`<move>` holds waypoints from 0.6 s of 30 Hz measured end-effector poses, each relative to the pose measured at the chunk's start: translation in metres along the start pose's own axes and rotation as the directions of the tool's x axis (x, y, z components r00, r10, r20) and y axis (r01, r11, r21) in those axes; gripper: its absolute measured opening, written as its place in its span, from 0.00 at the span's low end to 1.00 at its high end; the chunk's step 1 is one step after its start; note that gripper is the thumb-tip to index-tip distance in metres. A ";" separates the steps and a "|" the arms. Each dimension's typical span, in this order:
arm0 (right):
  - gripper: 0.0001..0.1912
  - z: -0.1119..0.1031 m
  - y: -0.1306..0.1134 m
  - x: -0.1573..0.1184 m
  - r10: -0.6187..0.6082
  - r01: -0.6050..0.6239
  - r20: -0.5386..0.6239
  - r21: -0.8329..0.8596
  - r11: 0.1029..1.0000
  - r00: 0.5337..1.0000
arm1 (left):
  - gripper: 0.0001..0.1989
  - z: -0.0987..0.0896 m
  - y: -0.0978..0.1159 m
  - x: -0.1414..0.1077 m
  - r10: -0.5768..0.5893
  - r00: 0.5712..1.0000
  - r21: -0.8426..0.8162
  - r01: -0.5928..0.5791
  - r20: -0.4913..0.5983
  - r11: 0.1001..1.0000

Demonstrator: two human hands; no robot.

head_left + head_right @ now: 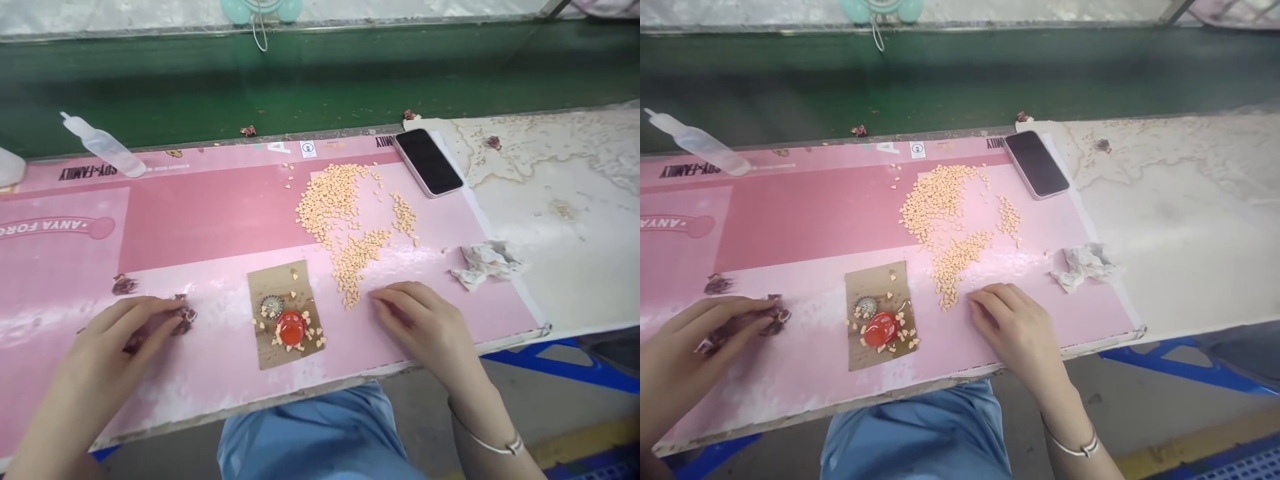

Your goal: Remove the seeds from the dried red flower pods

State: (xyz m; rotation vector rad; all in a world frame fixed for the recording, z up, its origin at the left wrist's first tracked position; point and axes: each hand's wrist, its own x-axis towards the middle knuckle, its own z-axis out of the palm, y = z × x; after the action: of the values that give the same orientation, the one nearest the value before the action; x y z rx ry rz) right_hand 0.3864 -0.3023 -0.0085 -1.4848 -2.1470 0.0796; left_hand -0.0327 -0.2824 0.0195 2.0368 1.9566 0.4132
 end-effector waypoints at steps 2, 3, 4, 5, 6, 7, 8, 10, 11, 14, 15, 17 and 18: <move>0.12 0.004 0.000 0.004 -0.037 0.038 0.011 -0.029 0.999 0.999 | 0.22 0.000 -0.001 0.000 -0.037 0.999 -0.014 0.037 -0.032 0.999; 0.12 0.006 0.000 0.006 -0.055 0.056 0.023 -0.031 0.998 0.998 | 0.21 0.001 -0.002 0.000 -0.040 0.998 -0.010 0.039 -0.046 0.999; 0.12 0.006 0.000 0.009 -0.072 0.073 0.037 -0.032 0.997 0.997 | 0.20 0.001 -0.004 -0.001 -0.028 0.998 -0.001 0.028 -0.056 1.000; 0.12 0.006 0.001 0.012 -0.087 0.089 0.050 -0.035 0.995 0.995 | 0.20 0.002 -0.005 -0.002 -0.006 0.998 0.009 0.007 -0.060 1.000; 0.11 0.006 0.002 0.015 -0.102 0.104 0.062 -0.042 0.994 0.993 | 0.20 0.003 -0.006 -0.004 0.016 0.997 0.016 -0.015 -0.072 1.000; 0.11 0.005 0.002 0.017 -0.121 0.124 0.072 -0.050 0.991 0.990 | 0.20 0.003 -0.006 -0.006 0.031 0.995 0.019 -0.029 -0.091 0.999; 0.11 0.004 0.003 0.019 -0.143 0.148 0.082 -0.058 0.987 0.986 | 0.19 0.003 -0.005 -0.008 0.036 0.993 0.016 -0.035 -0.108 0.999; 0.11 0.002 0.003 0.023 -0.193 0.200 0.099 -0.071 0.977 0.976 | 0.15 0.003 -0.001 -0.011 0.031 0.989 -0.005 -0.032 -0.142 0.999; 0.11 0.001 0.003 0.024 -0.214 0.222 0.107 -0.077 0.972 0.971 | 0.12 0.003 0.001 -0.012 0.030 0.988 -0.019 -0.033 -0.152 0.999; 0.11 -0.001 0.002 0.025 -0.239 0.253 0.138 -0.095 0.963 0.961 | 0.09 0.005 0.000 -0.016 0.053 0.985 -0.069 -0.065 -0.167 0.996; 0.11 -0.001 0.002 0.025 -0.240 0.255 0.140 -0.098 0.962 0.961 | 0.10 0.006 -0.002 -0.018 0.035 0.985 -0.101 -0.053 -0.170 0.993; 0.11 -0.001 0.002 0.024 -0.240 0.251 0.115 -0.089 0.964 0.964 | 0.13 0.010 -0.008 -0.023 -0.019 0.985 -0.145 -0.006 -0.174 0.989; 0.11 -0.001 0.001 0.024 -0.234 0.241 0.093 -0.074 0.968 0.968 | 0.15 0.012 -0.009 -0.025 -0.052 0.985 -0.150 0.027 -0.166 0.988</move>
State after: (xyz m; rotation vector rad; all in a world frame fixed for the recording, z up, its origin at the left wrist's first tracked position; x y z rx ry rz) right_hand 0.3813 -0.2811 0.0009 -1.2773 -2.4071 -0.0363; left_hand -0.0377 -0.3076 0.0047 1.9222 1.9928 0.7211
